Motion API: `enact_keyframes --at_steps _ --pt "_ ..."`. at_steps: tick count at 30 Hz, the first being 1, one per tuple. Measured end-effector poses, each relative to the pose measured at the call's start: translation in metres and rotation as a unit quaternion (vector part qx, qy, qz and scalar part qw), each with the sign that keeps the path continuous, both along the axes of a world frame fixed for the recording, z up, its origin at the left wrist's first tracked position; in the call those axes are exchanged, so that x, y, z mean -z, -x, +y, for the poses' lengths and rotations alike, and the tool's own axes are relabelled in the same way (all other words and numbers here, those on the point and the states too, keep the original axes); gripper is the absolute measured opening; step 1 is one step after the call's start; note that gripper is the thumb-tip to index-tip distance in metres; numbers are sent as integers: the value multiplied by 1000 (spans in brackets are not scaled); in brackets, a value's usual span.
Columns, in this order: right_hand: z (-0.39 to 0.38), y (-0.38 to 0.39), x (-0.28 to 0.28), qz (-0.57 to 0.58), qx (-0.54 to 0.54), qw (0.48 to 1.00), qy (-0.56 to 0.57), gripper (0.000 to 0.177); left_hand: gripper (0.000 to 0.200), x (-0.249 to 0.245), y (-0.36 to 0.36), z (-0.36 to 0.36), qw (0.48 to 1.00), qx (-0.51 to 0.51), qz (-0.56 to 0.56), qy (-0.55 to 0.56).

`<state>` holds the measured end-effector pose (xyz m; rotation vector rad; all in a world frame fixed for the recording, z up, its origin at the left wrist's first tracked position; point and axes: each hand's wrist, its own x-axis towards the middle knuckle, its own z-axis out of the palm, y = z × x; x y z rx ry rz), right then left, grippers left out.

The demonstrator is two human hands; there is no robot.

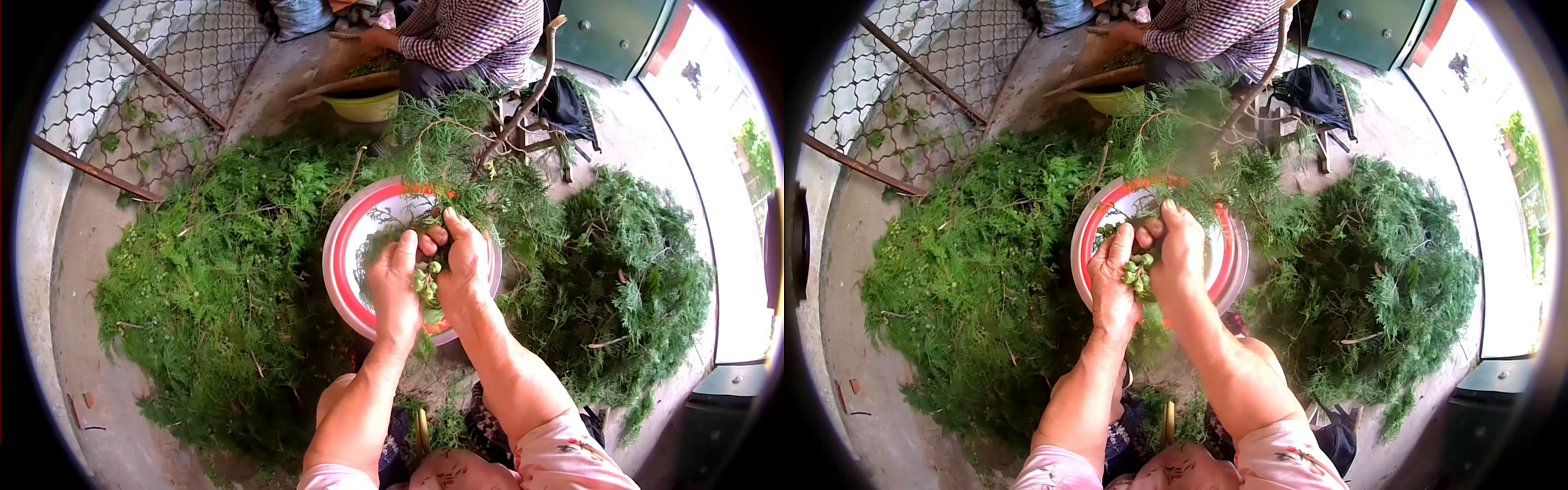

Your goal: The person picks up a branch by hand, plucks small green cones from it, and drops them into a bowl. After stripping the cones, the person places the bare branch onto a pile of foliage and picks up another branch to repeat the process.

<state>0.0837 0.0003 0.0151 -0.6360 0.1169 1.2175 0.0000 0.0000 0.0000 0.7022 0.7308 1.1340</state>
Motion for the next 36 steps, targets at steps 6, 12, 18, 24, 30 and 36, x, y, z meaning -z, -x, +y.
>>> enact_keyframes --at_steps 6,12,18,24,30,36 --pt "1 9 -5 98 15 995 -13 22 22 -6 2 0 995 -34 -57 77" --pt "1 6 0 158 8 986 -54 33 21 -3 3 7 990 -60 -22 124" --pt "1 12 -2 154 4 987 -50 36 24 -4 8 10 970 -36 -136 199" --pt "0 6 -15 159 -29 986 -36 31 29 -23 16 6 978 11 -89 188" --pt "-3 10 -33 152 -17 988 -26 20 27 -39 17 9 977 33 -94 191" --pt "-1 9 -11 151 -16 986 -65 19 21 -19 16 8 994 30 -20 103"
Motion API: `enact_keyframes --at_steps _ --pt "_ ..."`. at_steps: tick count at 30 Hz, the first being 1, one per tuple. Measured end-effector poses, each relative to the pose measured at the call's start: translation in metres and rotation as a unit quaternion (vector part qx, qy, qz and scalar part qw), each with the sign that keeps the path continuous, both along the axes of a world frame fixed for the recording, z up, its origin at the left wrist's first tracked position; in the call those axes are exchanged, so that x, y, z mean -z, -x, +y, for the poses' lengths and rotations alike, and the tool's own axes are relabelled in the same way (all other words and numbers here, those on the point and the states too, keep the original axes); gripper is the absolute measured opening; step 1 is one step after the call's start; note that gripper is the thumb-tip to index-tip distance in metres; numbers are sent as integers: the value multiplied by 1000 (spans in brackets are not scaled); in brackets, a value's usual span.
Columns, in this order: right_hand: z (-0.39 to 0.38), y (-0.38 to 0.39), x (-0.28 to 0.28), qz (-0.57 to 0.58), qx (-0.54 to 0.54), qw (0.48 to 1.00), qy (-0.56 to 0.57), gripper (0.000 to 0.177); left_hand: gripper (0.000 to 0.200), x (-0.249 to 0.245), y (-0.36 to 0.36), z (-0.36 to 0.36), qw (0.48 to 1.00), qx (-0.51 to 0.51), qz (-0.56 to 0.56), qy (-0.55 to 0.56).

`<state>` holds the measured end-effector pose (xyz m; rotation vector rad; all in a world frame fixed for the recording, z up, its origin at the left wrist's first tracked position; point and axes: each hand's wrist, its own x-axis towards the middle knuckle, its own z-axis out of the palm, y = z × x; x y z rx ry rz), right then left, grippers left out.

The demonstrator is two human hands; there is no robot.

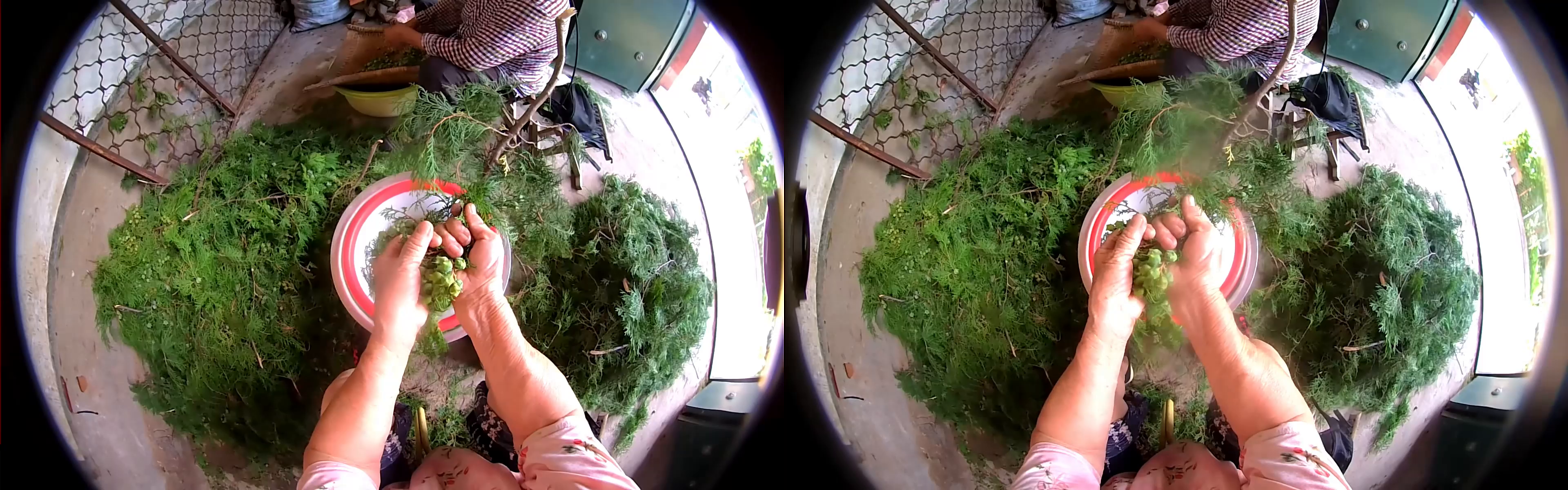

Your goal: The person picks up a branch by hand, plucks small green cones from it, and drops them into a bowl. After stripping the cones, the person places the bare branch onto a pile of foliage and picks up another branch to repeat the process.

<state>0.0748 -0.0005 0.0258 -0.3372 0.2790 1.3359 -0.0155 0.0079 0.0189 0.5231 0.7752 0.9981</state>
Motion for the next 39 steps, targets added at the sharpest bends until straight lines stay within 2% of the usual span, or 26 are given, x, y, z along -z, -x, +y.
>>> enact_keyframes --at_steps 2,5,7,8,9,11,15,16,18,20,22,26,29,30,32,35,37,38,39 --pt "0 1 1 30 3 999 -17 19 24 1 -2 2 1000 -9 -19 18" --pt "0 -1 1 38 -9 999 -27 20 30 4 -1 3 994 24 -103 16" --pt "-1 -4 -1 27 -38 997 -55 24 35 2 -2 7 991 36 -105 72" --pt "-1 -4 -3 35 -34 998 -35 22 38 2 -3 8 989 42 -105 100" --pt "-1 -4 -3 50 -43 996 -56 22 26 -4 -2 6 986 44 -124 101" --pt "-2 -5 -1 81 -62 990 -98 22 23 -15 0 2 984 50 -143 96" --pt "-3 -5 -10 32 -57 996 -67 23 33 -15 4 3 986 82 -130 62" --pt "-3 -6 -11 36 -50 996 -59 24 27 -10 8 3 981 92 -155 69" --pt "-2 -4 -13 43 -39 997 -42 29 34 -7 8 2 981 56 -159 93" --pt "-2 -2 -21 20 -28 999 6 35 36 -7 4 2 985 -9 -124 115" --pt "-2 1 -34 -19 -16 998 63 45 37 -7 6 3 987 -20 -103 122" --pt "2 -4 -4 -58 -27 998 30 45 32 -4 0 4 993 -3 -78 85" --pt "0 -2 -3 -28 -41 999 3 44 39 12 -2 8 991 26 -104 75" --pt "0 -2 -3 -1 -51 999 -14 39 41 9 -1 10 984 34 -139 109" --pt "-3 -7 -9 31 -85 995 -48 44 43 -4 4 6 985 60 -125 107" --pt "-3 -15 -14 66 -120 989 -51 48 27 -23 3 2 992 56 -57 97" --pt "-5 -18 -28 13 -115 993 14 48 23 -27 7 2 990 38 -6 133" --pt "-3 -23 -19 13 -88 996 -29 25 25 -24 13 4 987 87 -55 127" --pt "-4 -30 -19 -17 -79 995 -55 26 22 -29 20 8 991 95 6 94"
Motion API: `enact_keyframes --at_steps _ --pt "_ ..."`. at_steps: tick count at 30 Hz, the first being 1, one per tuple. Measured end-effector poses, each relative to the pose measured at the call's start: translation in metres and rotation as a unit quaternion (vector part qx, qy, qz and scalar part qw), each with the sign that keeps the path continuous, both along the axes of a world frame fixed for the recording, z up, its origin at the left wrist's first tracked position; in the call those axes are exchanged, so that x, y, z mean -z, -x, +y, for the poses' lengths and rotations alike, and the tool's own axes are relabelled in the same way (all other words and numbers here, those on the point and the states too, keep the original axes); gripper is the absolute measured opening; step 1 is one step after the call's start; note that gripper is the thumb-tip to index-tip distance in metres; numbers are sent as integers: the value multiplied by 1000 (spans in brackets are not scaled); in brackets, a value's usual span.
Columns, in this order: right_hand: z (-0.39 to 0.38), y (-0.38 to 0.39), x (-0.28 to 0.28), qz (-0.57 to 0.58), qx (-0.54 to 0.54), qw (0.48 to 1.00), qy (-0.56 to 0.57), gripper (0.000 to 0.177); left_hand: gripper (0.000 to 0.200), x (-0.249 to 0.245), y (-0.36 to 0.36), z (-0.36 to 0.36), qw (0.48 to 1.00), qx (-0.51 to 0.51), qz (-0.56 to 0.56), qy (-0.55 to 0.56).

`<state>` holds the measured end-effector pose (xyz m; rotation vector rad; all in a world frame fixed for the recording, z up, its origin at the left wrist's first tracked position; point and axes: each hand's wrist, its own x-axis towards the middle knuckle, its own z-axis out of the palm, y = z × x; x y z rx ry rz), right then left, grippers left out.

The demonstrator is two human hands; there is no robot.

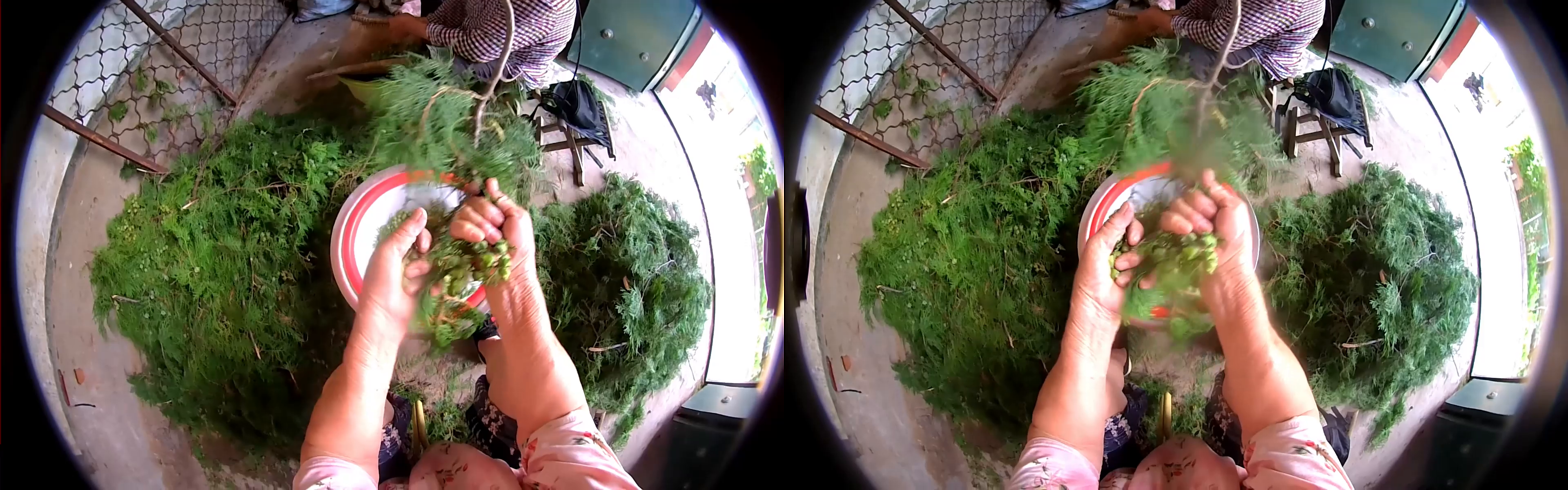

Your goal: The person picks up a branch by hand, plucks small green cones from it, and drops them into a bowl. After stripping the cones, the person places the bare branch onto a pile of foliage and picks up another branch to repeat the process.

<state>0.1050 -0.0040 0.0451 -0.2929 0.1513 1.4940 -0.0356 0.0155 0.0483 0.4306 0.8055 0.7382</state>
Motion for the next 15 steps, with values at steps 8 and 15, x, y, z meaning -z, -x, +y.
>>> enact_keyframes --at_steps 8,15 --pt "3 -27 1 -7 8 998 -55 47 29 33 27 18 981 -166 92 39" --pt "0 -44 -3 -91 85 989 -74 26 17 66 26 26 970 -211 102 62"
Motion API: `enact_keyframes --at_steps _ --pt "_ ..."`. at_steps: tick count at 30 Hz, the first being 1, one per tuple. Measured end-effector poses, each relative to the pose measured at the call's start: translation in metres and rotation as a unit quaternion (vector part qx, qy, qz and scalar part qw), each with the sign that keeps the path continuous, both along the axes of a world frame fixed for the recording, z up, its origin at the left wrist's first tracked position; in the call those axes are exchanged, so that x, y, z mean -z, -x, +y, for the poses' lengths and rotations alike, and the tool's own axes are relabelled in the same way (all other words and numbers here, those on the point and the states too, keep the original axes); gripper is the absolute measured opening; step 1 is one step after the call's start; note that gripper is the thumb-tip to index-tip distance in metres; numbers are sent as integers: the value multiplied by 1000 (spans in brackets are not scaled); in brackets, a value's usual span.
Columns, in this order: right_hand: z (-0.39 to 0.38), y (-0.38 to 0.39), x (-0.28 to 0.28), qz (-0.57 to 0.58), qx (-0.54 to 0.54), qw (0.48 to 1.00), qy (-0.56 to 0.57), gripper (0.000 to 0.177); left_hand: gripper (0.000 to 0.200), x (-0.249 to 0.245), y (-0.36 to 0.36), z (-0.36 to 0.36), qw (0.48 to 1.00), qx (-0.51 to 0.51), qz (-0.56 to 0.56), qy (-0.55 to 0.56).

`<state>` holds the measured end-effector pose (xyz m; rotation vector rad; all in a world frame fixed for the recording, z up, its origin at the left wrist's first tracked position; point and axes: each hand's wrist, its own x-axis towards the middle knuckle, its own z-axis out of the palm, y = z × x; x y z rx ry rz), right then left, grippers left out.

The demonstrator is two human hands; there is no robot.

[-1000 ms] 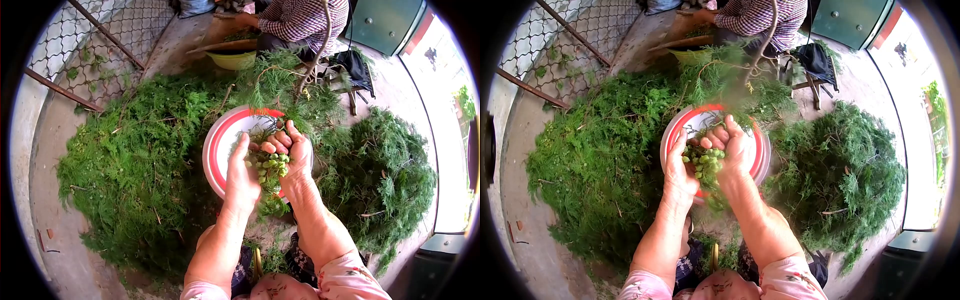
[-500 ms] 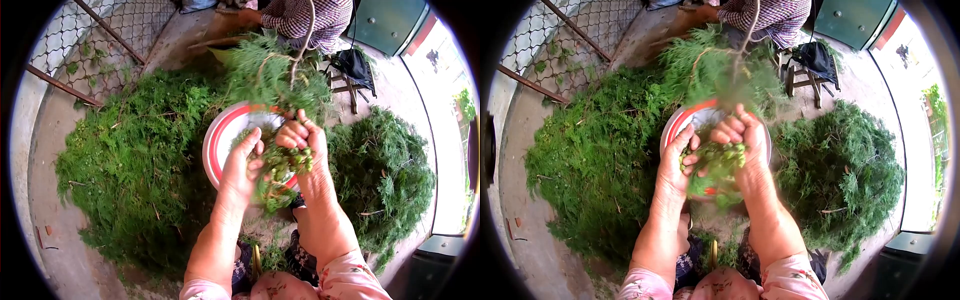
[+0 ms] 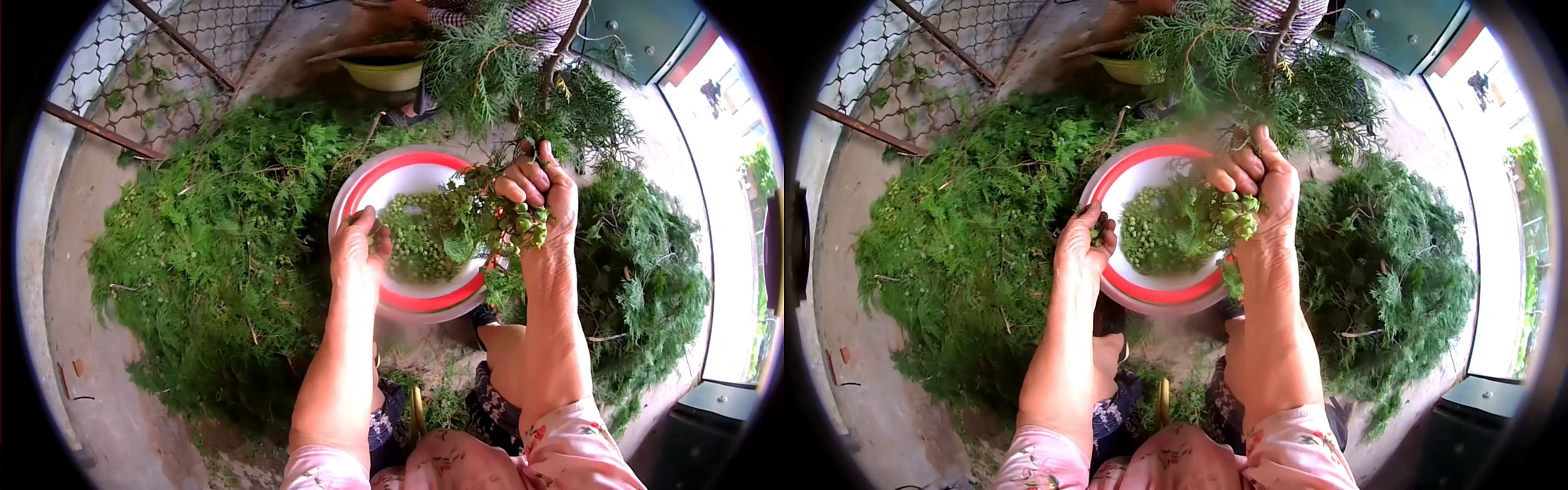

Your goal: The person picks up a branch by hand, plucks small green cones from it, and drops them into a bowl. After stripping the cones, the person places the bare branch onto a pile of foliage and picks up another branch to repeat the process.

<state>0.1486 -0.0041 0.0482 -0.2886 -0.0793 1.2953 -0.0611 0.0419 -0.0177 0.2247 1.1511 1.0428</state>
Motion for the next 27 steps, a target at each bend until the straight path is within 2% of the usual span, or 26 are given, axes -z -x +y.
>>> enact_keyframes --at_steps 5,6,9,12,15,16,19,20,21,23,24,25,27 --pt "-4 -4 -3 13 19 1000 1 25 20 20 1 2 998 59 24 8" --pt "-4 -4 -3 15 19 1000 -1 24 30 19 -4 1 997 55 45 8" --pt "-5 -7 1 33 15 999 -7 23 40 21 -11 2 993 72 88 35" --pt "-6 -2 -5 64 25 997 20 22 42 14 -14 -2 991 103 84 22" --pt "-3 -3 6 38 44 998 17 25 38 12 -16 -4 985 147 92 -4" --pt "-1 -4 10 38 34 999 3 30 35 4 -20 -7 983 133 124 -3" --pt "1 -2 13 31 43 998 37 36 28 -2 -28 -13 971 83 174 -144" --pt "2 -2 19 47 49 997 34 33 21 -6 -31 -15 967 54 117 -220" --pt "2 0 19 49 48 997 36 32 17 -18 -38 -18 953 54 104 -280" --pt "2 6 19 60 48 996 47 30 21 -45 -46 -35 933 112 94 -328" --pt "2 10 19 53 48 996 48 29 25 -48 -48 -40 913 144 130 -360" --pt "1 15 17 17 61 997 48 28 32 -46 -50 -43 894 176 142 -387" --pt "1 24 14 -77 66 987 123 40 43 -50 -56 -51 895 199 90 -389"
